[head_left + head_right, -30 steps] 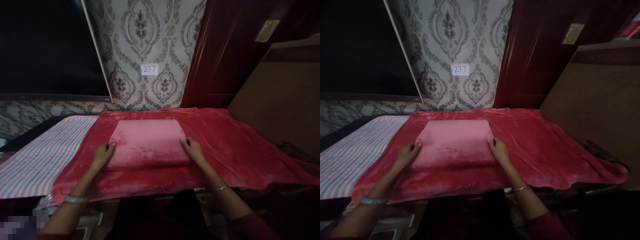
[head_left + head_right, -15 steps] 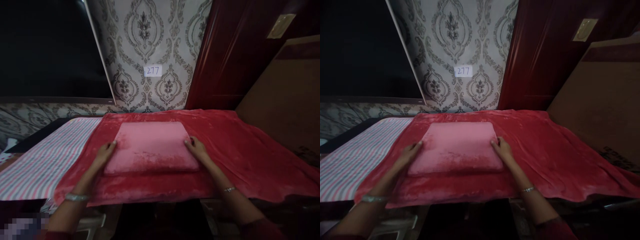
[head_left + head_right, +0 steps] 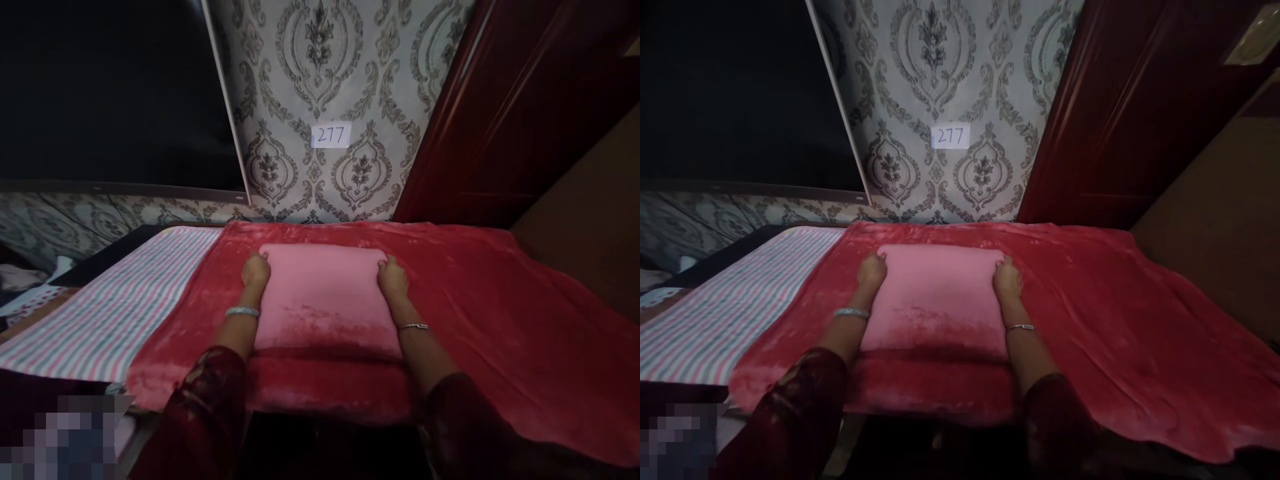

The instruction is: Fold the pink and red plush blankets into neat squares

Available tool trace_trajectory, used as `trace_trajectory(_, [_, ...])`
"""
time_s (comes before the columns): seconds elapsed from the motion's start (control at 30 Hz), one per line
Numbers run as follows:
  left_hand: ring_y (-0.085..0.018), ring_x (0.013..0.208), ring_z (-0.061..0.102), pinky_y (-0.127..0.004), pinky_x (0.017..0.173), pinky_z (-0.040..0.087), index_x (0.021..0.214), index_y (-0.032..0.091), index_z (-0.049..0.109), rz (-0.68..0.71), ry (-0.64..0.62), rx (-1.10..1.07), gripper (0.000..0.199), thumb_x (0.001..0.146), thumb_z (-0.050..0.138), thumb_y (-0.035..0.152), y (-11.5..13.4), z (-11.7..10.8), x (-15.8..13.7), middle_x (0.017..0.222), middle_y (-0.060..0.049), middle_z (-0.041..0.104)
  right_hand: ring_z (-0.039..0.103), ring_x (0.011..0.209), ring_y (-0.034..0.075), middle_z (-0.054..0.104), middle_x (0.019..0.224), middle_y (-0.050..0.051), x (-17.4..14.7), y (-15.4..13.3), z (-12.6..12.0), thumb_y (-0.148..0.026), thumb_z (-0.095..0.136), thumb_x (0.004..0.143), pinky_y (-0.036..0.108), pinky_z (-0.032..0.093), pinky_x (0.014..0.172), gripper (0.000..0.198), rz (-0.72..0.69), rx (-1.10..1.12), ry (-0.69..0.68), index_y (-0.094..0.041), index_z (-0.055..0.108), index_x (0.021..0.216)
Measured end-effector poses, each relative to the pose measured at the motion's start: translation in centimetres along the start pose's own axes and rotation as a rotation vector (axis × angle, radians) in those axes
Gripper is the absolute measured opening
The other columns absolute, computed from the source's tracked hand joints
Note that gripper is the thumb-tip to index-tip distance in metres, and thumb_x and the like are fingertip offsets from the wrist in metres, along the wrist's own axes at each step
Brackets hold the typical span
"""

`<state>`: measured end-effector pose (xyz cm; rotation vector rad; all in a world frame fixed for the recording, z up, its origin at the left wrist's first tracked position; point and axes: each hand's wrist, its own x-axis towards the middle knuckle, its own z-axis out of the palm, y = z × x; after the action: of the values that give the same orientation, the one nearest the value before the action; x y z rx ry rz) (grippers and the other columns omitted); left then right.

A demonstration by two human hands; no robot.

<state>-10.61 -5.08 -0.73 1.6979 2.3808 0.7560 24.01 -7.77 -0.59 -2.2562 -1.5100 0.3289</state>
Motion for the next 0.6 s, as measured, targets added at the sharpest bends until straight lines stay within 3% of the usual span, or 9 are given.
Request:
trace_trajectory(0.1, [-0.038,0.11,0.07,-0.045,0.083,0.054,0.128,0.007,0.063,-0.122,-0.011,0.005,0.048,0.101,0.039,0.039,-0.2,-0.1,-0.7,0.118,-0.028,0.071,0.068,0.116,0.03,0.069,0.126,0.022,-0.5,0.7,0.4,-0.031,0.033,0.105,0.038,0.05,0.093,0.051,0.008,0.005,0.02,-0.014,0.046,0.151])
trace_trajectory(0.23, [-0.035,0.107,0.071,-0.041,0.083,0.055,0.121,0.01,0.068,-0.14,-0.021,0.026,0.039,0.099,0.045,0.032,0.4,-2.1,-0.8,0.114,-0.024,0.074,0.068,0.115,0.031,0.07,0.124,0.023,-0.4,0.2,-0.6,-0.027,0.038,0.103,0.04,0.051,0.094,0.049,0.011,0.003,0.018,-0.011,0.05,0.148])
trace_trajectory(0.3, [-0.035,0.113,0.069,-0.043,0.089,0.055,0.125,0.008,0.066,-0.134,0.008,0.047,0.04,0.098,0.046,0.029,1.3,-3.0,-1.0,0.119,-0.025,0.072,0.061,0.126,0.033,0.063,0.137,0.024,-0.6,-0.7,-1.2,-0.026,0.041,0.102,0.044,0.049,0.1,0.052,-0.002,-0.003,0.047,-0.011,0.047,0.151])
trace_trajectory(0.37, [-0.035,0.129,0.059,-0.047,0.103,0.049,0.138,0.007,0.057,-0.012,0.065,0.087,0.046,0.098,0.045,0.028,2.7,-3.4,-1.5,0.137,-0.025,0.063,0.047,0.141,0.035,0.048,0.154,0.022,-1.1,-2.0,-1.5,-0.028,0.042,0.102,0.05,0.042,0.109,0.055,-0.135,-0.032,0.107,-0.015,0.041,0.156])
trace_trajectory(0.43, [-0.032,0.144,0.044,-0.048,0.118,0.036,0.146,0.013,0.051,0.237,0.069,0.133,0.052,0.098,0.048,0.031,4.2,-2.9,-2.3,0.154,-0.019,0.05,0.036,0.148,0.034,0.039,0.162,0.017,-1.9,-3.5,-1.1,-0.031,0.042,0.103,0.055,0.035,0.115,0.057,-0.414,-0.09,0.095,-0.019,0.038,0.158])
trace_trajectory(0.53, [-0.029,0.153,0.03,-0.052,0.125,0.021,0.15,0.023,0.049,0.619,-0.125,0.216,0.054,0.099,0.05,0.041,5.6,-0.9,-3.7,0.164,-0.009,0.039,0.034,0.15,0.031,0.038,0.164,0.01,-3.0,-4.9,0.4,-0.038,0.04,0.105,0.059,0.027,0.119,0.054,-0.785,-0.182,-0.082,-0.027,0.04,0.158])
trace_trajectory(0.6, [-0.029,0.155,0.025,-0.057,0.125,0.018,0.155,0.025,0.042,0.702,-0.234,0.253,0.057,0.102,0.043,0.045,5.7,0.6,-4.4,0.167,-0.009,0.033,0.031,0.152,0.031,0.035,0.166,0.008,-3.3,-5.1,1.6,-0.044,0.038,0.105,0.06,0.023,0.12,0.054,-0.821,-0.21,-0.142,-0.03,0.04,0.157])
